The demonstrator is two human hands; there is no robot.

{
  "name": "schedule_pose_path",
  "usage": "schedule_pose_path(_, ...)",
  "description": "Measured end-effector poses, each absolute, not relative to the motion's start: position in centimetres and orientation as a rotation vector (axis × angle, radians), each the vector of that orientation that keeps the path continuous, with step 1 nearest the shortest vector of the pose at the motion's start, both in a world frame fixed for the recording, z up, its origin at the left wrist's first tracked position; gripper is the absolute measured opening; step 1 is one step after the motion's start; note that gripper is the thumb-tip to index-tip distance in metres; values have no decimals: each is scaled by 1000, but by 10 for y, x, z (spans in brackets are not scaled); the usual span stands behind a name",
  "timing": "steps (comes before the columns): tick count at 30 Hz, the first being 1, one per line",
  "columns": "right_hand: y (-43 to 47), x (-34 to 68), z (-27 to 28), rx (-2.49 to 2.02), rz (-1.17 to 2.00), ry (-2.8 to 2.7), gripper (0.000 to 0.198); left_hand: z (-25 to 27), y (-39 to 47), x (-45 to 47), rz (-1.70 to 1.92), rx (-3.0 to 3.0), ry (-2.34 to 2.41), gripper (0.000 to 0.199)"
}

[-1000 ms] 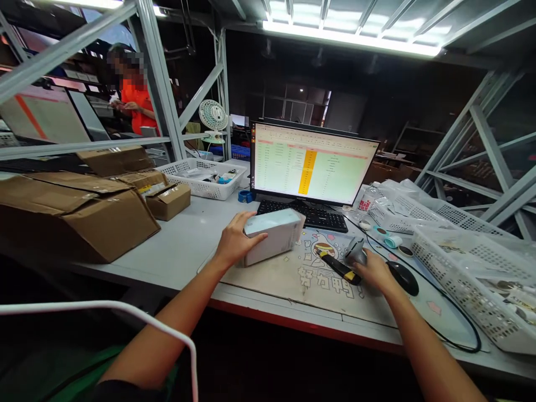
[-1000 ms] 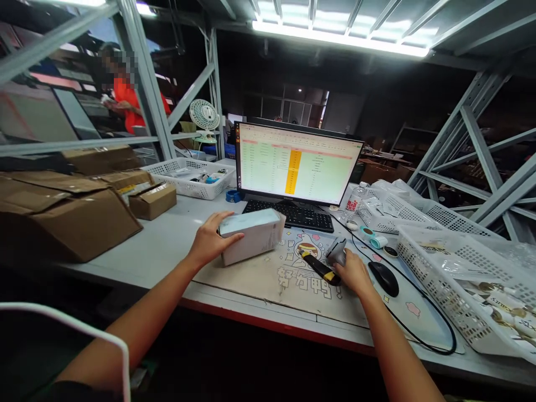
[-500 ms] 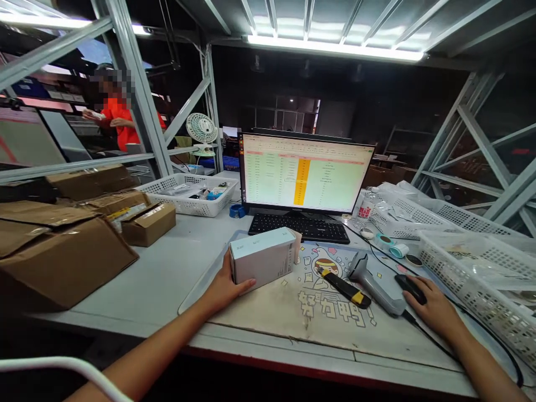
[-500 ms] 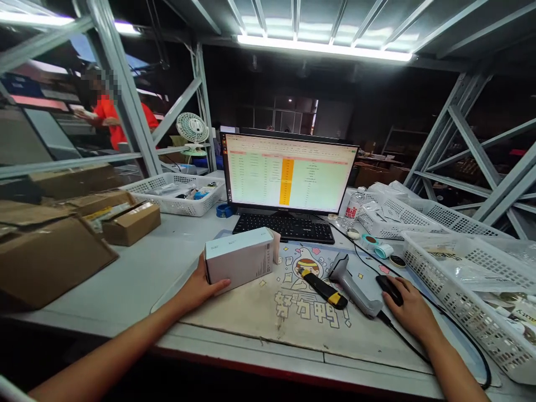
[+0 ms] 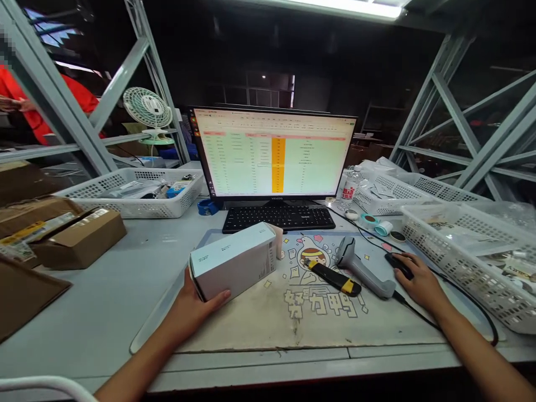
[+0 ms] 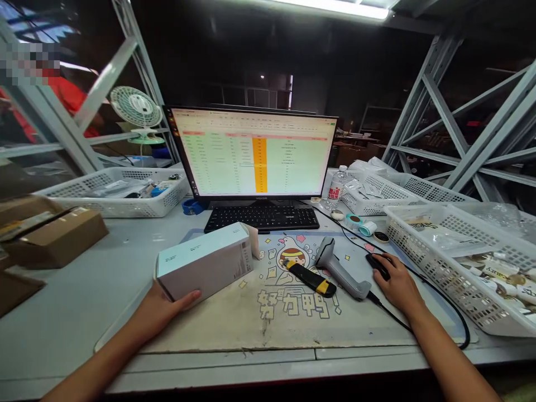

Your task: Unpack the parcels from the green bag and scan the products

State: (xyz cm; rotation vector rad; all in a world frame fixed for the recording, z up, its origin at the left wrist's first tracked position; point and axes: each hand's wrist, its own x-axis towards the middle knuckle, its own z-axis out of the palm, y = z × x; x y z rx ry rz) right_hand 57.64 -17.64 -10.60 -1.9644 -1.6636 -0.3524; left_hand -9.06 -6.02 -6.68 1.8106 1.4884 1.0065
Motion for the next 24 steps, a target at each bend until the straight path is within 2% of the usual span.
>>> schedule_pose_path(24, -178, 565, -98, -1981, -313, -1660, 54, -61, -67, -82, 1063, 1724, 1564, 114)
